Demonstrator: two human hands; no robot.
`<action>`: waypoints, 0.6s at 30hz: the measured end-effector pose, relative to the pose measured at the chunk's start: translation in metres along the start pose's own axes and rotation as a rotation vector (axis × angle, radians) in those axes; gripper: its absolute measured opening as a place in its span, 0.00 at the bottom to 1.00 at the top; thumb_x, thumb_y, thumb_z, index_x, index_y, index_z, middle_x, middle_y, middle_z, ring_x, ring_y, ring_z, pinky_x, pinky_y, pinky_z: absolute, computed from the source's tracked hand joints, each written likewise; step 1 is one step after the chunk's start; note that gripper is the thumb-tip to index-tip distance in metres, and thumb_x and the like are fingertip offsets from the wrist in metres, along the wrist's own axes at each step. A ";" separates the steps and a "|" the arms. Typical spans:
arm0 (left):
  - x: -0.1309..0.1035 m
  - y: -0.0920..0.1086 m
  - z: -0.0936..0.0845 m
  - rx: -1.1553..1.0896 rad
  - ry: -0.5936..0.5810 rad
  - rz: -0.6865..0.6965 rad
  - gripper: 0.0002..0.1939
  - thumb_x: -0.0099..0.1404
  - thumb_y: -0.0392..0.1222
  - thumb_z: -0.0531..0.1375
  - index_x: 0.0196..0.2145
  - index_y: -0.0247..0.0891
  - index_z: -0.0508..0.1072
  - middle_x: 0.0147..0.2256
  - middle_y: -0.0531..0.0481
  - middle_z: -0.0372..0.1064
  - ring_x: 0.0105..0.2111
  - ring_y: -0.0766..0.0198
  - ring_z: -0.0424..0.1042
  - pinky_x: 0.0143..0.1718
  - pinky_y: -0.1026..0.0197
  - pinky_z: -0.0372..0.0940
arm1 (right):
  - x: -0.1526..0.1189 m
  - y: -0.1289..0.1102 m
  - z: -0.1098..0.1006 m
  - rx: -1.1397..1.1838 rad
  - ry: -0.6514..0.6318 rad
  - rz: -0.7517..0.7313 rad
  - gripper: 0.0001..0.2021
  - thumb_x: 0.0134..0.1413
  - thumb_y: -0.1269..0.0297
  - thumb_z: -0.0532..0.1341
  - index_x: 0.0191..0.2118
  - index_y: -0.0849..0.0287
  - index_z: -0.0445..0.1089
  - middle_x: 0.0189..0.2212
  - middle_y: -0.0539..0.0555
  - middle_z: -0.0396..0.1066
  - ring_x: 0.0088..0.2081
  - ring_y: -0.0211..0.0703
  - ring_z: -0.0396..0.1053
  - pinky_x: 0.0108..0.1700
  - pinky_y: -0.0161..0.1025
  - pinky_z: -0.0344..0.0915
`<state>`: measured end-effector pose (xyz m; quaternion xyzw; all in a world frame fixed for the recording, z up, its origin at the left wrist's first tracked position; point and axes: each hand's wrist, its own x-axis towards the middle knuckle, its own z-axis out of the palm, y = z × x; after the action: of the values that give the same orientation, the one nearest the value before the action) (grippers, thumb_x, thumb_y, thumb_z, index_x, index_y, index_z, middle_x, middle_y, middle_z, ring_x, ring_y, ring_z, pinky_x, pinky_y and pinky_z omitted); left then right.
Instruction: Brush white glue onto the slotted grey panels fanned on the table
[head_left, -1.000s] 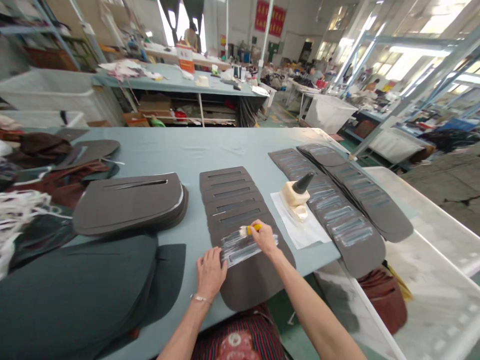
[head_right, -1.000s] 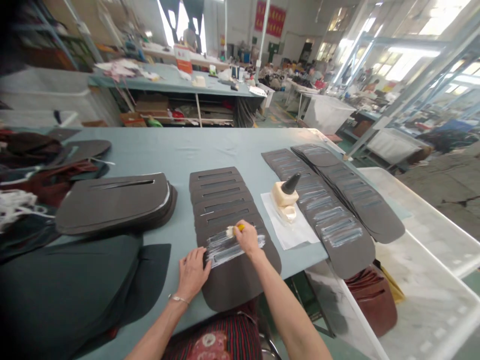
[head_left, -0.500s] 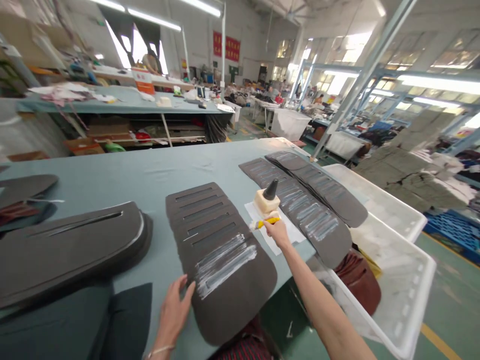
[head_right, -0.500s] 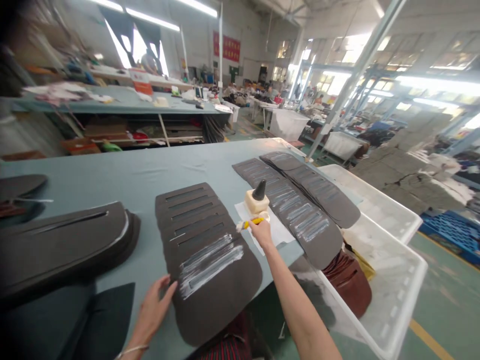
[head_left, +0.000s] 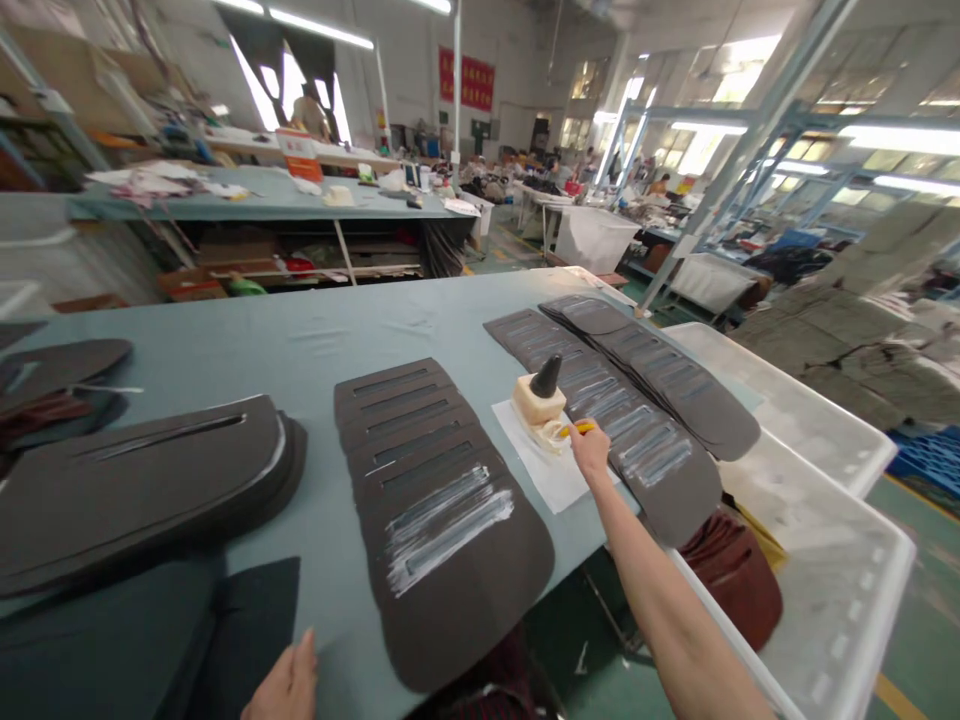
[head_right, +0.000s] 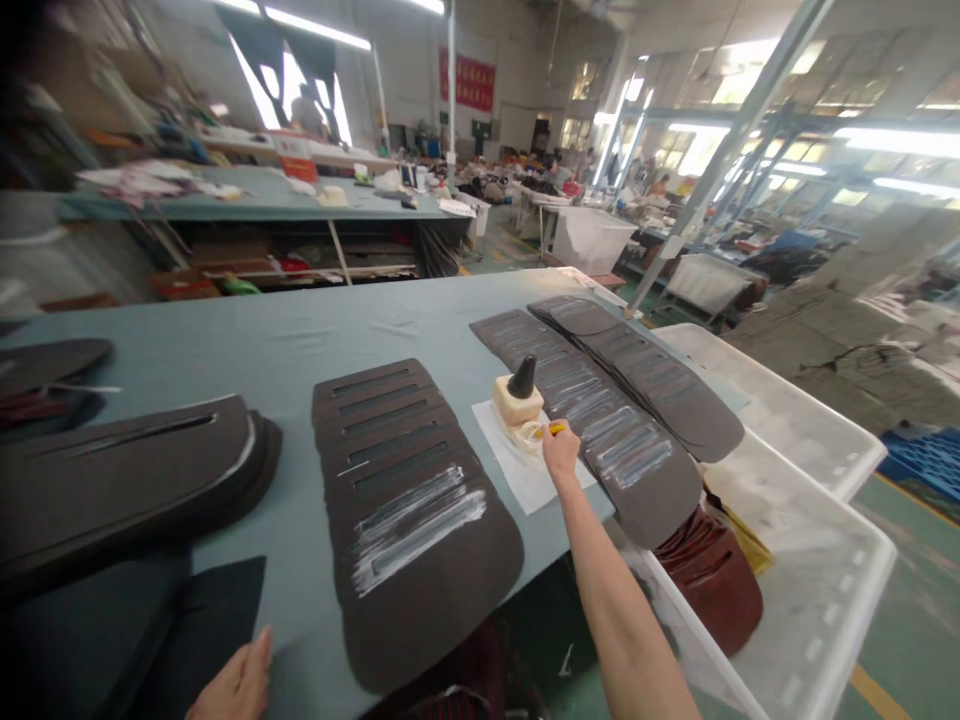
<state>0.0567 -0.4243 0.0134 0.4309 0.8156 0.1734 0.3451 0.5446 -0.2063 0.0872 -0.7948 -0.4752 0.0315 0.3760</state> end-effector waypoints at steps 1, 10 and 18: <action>-0.002 0.000 0.001 -0.046 0.000 0.003 0.22 0.57 0.59 0.44 0.31 0.42 0.69 0.24 0.50 0.69 0.26 0.55 0.70 0.32 0.55 0.64 | -0.002 0.003 -0.004 0.002 -0.004 0.002 0.15 0.48 0.56 0.53 0.33 0.61 0.71 0.22 0.56 0.71 0.26 0.46 0.69 0.35 0.38 0.60; 0.025 0.034 0.004 -0.117 0.215 0.407 0.17 0.60 0.53 0.52 0.40 0.39 0.67 0.38 0.44 0.68 0.41 0.54 0.69 0.47 0.50 0.64 | -0.068 -0.044 -0.016 -0.016 -0.083 -0.100 0.17 0.50 0.51 0.54 0.31 0.60 0.71 0.22 0.55 0.70 0.25 0.45 0.66 0.32 0.38 0.58; 0.040 0.079 0.020 0.189 0.214 0.647 0.12 0.60 0.40 0.55 0.43 0.40 0.66 0.46 0.44 0.65 0.49 0.52 0.63 0.48 0.49 0.58 | -0.219 -0.173 0.051 0.340 -0.611 -0.450 0.09 0.56 0.59 0.55 0.35 0.56 0.70 0.31 0.51 0.73 0.33 0.42 0.70 0.37 0.35 0.62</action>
<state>0.1016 -0.3471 0.0289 0.6764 0.6809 0.2417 0.1434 0.2779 -0.3019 0.0919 -0.5519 -0.7148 0.2610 0.3412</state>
